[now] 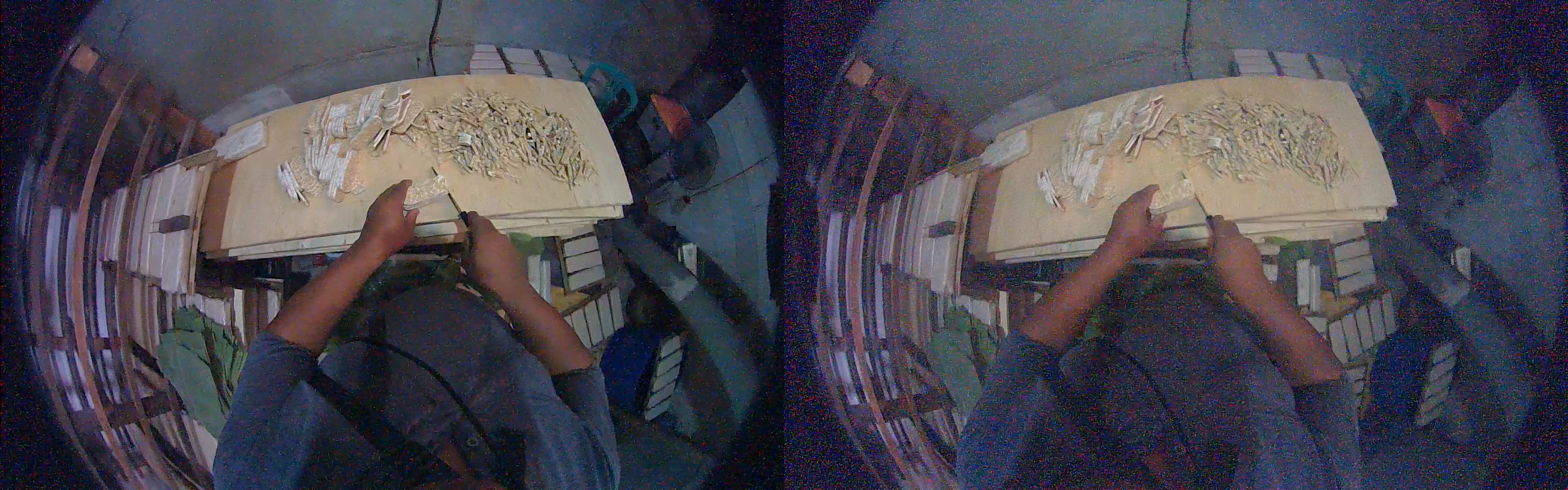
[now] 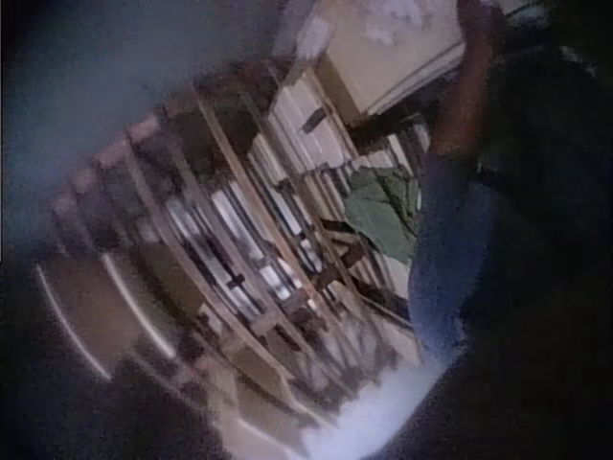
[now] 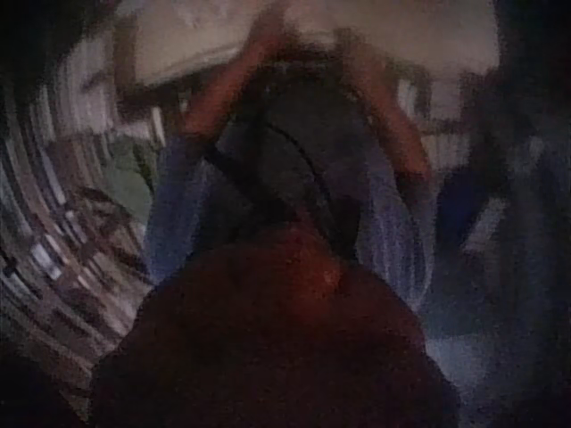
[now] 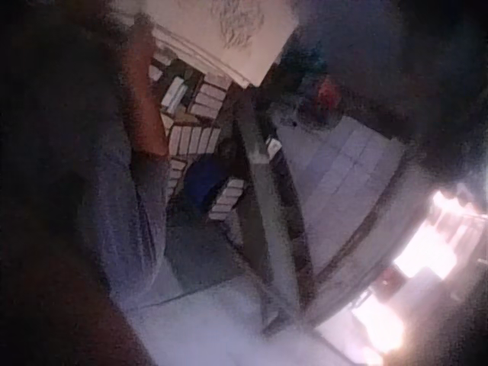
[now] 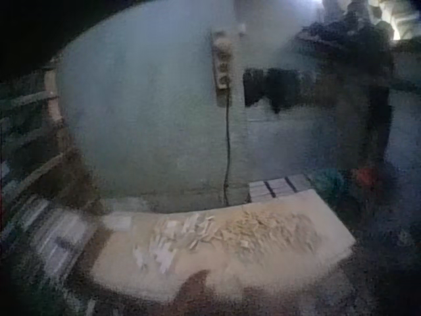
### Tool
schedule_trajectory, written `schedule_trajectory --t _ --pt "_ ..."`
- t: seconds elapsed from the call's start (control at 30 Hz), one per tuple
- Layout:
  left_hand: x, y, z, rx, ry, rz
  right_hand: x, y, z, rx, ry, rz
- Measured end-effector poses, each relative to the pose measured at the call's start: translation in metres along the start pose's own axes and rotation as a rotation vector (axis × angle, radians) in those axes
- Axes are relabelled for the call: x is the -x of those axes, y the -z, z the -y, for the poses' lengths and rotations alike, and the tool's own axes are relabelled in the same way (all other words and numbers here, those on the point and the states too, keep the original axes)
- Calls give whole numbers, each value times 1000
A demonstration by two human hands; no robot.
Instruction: The person uses a knife to slice rectangular blocks of light-colored wood into thin strips on a wooden workbench. The person holds the block with one hand and cuts with the other, accumulating a pile of wood shavings and strips on the table.
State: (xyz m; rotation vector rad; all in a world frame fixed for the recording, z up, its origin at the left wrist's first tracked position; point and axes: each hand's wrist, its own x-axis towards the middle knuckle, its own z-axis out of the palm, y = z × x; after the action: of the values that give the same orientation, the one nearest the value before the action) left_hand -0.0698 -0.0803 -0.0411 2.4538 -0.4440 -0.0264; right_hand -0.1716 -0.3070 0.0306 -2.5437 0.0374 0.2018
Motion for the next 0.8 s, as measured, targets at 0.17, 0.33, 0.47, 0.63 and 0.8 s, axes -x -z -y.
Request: schedule_trajectory --t 0.17,0.33,0.47,0.63,0.8 --pt "-9 3 -8 -105 -124 -33 -14 -27 -30 -21 38 -116" --pt "-17 8 -13 -138 -114 44 -10 -18 -28 -90 20 -150" --pt "-23 10 -20 -121 -139 62 -9 -25 -48 -105 90 -250" --pt "-26 9 -16 -162 -145 88 4 -13 -49 -147 30 -202" --pt "-30 12 -21 -185 -141 114 13 5 -59 -174 -74 11"
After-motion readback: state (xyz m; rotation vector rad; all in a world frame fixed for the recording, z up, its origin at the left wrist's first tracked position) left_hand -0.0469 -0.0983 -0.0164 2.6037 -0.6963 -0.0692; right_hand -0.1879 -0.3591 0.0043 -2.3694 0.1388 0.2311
